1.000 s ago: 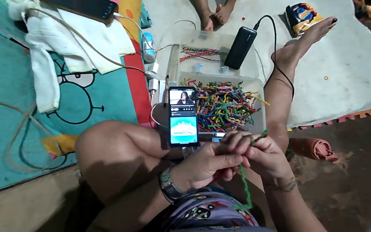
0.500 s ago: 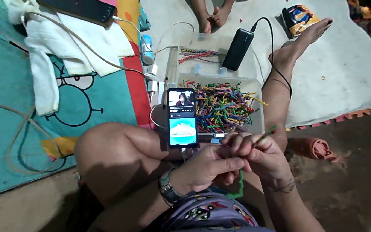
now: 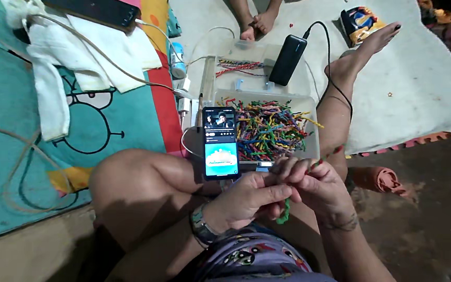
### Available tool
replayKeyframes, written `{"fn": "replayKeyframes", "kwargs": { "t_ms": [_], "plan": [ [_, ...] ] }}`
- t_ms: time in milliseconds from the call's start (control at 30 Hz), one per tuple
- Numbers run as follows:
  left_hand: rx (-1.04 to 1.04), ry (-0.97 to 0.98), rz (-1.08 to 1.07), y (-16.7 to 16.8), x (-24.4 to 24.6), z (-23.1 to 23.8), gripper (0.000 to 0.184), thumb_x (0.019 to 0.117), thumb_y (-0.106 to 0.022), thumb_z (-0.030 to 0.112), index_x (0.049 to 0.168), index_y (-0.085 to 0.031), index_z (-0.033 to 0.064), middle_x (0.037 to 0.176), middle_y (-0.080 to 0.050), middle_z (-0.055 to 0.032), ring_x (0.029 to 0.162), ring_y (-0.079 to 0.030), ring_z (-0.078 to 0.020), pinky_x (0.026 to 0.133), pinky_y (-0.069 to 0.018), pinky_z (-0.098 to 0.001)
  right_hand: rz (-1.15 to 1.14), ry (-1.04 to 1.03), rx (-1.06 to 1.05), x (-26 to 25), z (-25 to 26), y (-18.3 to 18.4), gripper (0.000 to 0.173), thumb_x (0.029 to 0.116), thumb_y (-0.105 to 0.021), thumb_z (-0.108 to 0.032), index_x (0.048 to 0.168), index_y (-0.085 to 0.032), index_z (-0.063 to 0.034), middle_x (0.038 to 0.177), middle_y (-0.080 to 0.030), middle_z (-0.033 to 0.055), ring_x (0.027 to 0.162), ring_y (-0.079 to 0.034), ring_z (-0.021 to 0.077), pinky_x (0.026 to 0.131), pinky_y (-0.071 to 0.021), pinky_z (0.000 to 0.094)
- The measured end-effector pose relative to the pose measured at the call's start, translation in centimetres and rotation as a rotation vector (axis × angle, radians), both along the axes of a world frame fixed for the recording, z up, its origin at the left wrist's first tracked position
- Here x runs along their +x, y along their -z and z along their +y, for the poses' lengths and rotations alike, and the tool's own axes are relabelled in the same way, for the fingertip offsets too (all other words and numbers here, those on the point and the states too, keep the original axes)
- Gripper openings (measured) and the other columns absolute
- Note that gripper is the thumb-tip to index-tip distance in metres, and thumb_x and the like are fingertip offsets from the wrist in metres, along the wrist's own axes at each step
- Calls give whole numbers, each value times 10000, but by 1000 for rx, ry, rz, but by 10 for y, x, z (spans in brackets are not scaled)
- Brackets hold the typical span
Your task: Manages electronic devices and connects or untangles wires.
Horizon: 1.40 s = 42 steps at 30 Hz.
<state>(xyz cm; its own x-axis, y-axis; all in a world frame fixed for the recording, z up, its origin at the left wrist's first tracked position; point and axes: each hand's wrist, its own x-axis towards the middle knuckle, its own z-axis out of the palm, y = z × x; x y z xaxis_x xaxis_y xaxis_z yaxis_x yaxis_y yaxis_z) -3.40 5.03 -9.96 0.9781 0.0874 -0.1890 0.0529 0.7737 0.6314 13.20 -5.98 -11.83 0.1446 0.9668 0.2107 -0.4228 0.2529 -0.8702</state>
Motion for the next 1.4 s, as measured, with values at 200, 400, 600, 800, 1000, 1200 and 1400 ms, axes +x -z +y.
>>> {"fn": "replayKeyframes", "kwargs": {
  "t_ms": [200, 400, 600, 800, 1000, 1200, 1400],
  "plan": [
    [808, -257, -55, 8, 2, -8, 170, 1009, -612, 102, 964, -725, -17, 883, -681, -13, 801, -610, 22, 730, -504, -122, 118, 237, -142, -12, 2, -2, 65, 902, -769, -234, 960, -745, -214, 897, -711, -72, 840, -674, 41, 800, -578, 252],
    [718, -244, 0, 6, 1, -5, 163, 1013, -591, 96, 983, -712, -9, 898, -694, 23, 809, -621, 40, 738, -515, -126, -15, 31, -104, -1, 4, 1, 291, 1040, -563, -372, 1168, -732, -173, 1232, -703, -23, 1084, -658, 60, 922, -546, 229],
    [-52, 36, -9, 8, 2, -4, 159, 1008, -570, 86, 979, -718, 137, 866, -707, 72, 701, -620, 11, 646, -527, -163, -56, 39, -3, 0, 0, 5, 179, 1011, -635, -312, 1047, -772, -202, 1001, -735, -89, 972, -680, 48, 963, -547, 299],
    [574, -141, 26, 12, 3, -7, 118, 995, -629, 89, 977, -721, 17, 892, -691, 53, 769, -611, 52, 704, -515, -129, -46, 237, -110, -4, 1, 8, 77, 927, -746, -305, 983, -756, -253, 926, -722, -110, 903, -683, 32, 893, -579, 284],
    [841, -288, 26, 12, 4, -11, 175, 1000, -619, 112, 949, -719, -22, 876, -674, -12, 780, -606, 26, 714, -505, -120, -10, 135, -132, -6, 3, 8, 194, 1015, -599, -401, 1035, -708, -242, 998, -700, -104, 917, -655, 10, 824, -549, 205],
    [-206, 71, 40, 10, 3, -5, 159, 1023, -539, 123, 1008, -696, 141, 859, -673, 54, 694, -611, -18, 657, -536, -181, -1, -17, 3, 2, -2, 14, 172, 1010, -641, -283, 1083, -765, -189, 1091, -731, -59, 1040, -667, 59, 948, -543, 271],
    [547, -215, -39, 13, 3, -6, 115, 990, -639, 98, 940, -712, 26, 886, -673, 62, 819, -612, 48, 747, -515, -139, 69, 149, -74, -10, -2, 7, 85, 956, -712, -210, 1030, -740, -178, 960, -721, -68, 851, -673, 13, 795, -573, 204]
  ]
}}
